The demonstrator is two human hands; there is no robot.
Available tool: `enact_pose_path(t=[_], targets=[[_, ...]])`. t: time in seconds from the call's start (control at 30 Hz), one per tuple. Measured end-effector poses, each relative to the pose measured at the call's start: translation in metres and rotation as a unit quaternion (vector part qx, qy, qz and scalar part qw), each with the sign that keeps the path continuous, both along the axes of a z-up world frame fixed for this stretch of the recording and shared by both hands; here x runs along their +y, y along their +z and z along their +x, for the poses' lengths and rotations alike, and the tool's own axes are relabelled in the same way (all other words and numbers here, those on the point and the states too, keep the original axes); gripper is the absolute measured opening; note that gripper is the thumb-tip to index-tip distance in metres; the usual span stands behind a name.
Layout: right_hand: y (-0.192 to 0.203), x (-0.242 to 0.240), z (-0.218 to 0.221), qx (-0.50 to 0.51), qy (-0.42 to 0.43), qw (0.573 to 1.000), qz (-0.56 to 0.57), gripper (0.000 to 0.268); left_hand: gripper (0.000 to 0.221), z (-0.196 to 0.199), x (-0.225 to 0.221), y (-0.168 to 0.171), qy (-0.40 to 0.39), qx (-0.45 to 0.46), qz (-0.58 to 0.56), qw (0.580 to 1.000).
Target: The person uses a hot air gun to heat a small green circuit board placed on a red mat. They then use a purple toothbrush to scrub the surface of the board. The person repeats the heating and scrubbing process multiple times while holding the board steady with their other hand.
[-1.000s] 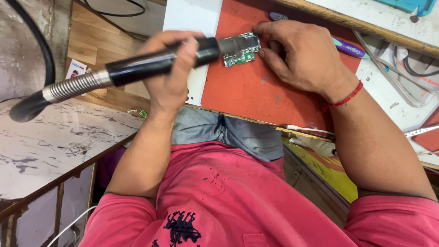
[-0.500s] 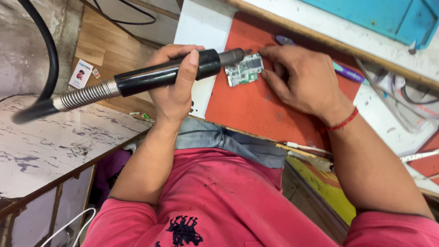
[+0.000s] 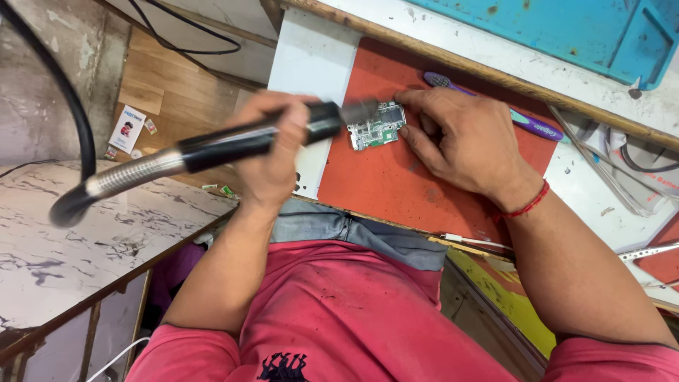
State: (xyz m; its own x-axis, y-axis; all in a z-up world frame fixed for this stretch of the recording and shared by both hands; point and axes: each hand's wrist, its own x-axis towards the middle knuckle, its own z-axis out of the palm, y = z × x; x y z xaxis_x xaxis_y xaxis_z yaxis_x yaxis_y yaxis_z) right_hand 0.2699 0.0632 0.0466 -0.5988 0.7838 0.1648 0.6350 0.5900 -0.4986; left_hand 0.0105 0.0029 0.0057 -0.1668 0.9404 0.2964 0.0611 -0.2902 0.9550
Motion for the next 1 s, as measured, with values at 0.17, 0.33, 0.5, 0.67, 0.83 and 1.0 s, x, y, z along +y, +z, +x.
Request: enact_pose_path(t=[0.17, 0.33, 0.5, 0.67, 0.83, 1.0], targets=[[0.0041, -0.0012, -0.0044, -0.008, -0.006, 1.000, -0.003, 0.034, 0.021, 0.0012, -0.0049, -0.0030, 0.048, -0.024, -0.020, 0.998], [0.0008, -0.0017, -0.0009, -0.005, -0.029, 1.000, -0.007, 0.033, 0.020, 0.0057, -0.0032, -0.0005, 0.041, -0.005, -0.012, 0.999], [-0.0009, 0.0014, 0.0028, -0.017, -0.007, 1.000, -0.017, 0.036, 0.020, 0.0014, -0.0010, 0.0016, -0.003, 0.024, 0.024, 0.999], [0.0011, 0.0008, 0.0037, -0.011, 0.006, 1.000, -0.005, 0.034, 0.021, 0.0043, -0.0009, 0.0013, 0.045, 0.008, 0.010, 0.999], [0.0019, 0.0017, 0.0022, -0.008, 0.011, 1.000, -0.002, 0.033, 0.023, 0.0024, -0.0025, -0.0002, 0.058, -0.014, 0.020, 0.998], [0.0007, 0.0009, 0.0038, -0.007, 0.013, 1.000, 0.000, 0.034, 0.023, 0.0020, -0.0019, -0.0051, 0.037, -0.019, 0.009, 0.999]])
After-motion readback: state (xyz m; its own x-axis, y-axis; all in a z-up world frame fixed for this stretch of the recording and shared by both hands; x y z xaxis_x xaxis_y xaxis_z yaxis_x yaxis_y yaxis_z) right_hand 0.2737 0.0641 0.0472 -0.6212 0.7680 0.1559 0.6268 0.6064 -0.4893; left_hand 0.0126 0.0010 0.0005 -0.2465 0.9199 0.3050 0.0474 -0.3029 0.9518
